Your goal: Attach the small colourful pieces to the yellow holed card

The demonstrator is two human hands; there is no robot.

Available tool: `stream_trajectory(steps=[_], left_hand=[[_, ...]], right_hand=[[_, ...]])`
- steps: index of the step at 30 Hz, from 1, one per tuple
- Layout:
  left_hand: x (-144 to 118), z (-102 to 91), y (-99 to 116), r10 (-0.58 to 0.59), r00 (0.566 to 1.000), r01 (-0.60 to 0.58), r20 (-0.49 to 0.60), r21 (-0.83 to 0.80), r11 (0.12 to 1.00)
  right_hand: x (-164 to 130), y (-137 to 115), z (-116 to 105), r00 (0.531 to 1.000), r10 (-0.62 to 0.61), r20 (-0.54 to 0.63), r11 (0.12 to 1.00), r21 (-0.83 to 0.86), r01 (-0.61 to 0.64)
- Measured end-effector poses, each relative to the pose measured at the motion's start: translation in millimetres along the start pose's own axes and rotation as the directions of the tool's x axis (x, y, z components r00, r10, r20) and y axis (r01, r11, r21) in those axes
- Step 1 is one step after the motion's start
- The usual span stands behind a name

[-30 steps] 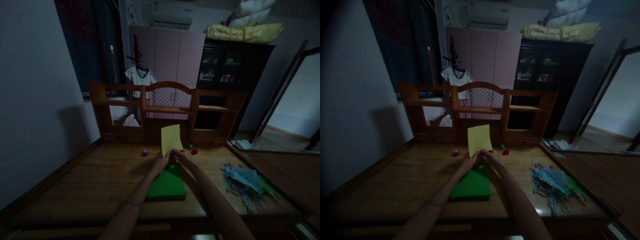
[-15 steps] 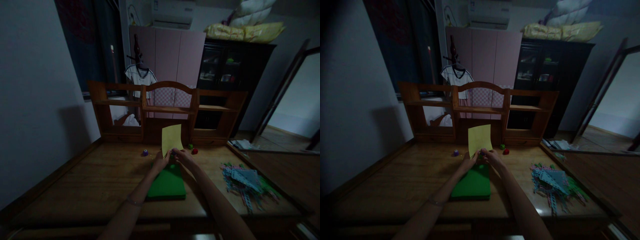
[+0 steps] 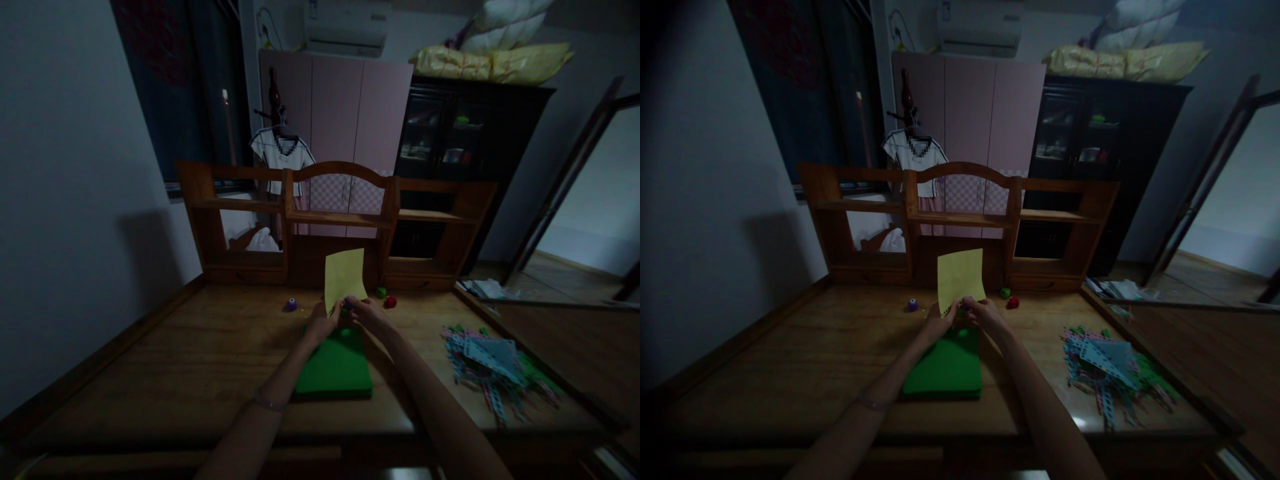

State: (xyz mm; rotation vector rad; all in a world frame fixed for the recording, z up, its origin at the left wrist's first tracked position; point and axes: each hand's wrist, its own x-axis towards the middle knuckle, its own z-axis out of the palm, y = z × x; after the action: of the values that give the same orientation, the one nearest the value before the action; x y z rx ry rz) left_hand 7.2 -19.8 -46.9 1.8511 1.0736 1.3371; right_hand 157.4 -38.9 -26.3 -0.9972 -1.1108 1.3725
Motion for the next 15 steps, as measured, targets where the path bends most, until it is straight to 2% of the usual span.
stream_trajectory(steps=[6, 10, 15], left_hand=[[0.1, -1.1, 0.5, -0.024, 1.0, 0.023, 0.018, 0.028, 0.999], [-0.4, -3.2, 2.7, -0.02, 0.999, 0.019, 0.025, 0.041, 0.999], [0.0, -2.6, 1.2, -0.075, 0.997, 0.074, 0.025, 0.054, 0.996]], right_hand=[[0.4, 0.6, 0.6, 1.0, 0.01, 0.018, 0.999, 0.053, -0.011], [-2.6, -2.9, 1.5, 1.0, 0.003, 0.023, 1.0, 0.029, -0.004], [-1.2, -1.0, 0.7, 1.0, -0.015, 0.026, 1.0, 0.006, 0.014]])
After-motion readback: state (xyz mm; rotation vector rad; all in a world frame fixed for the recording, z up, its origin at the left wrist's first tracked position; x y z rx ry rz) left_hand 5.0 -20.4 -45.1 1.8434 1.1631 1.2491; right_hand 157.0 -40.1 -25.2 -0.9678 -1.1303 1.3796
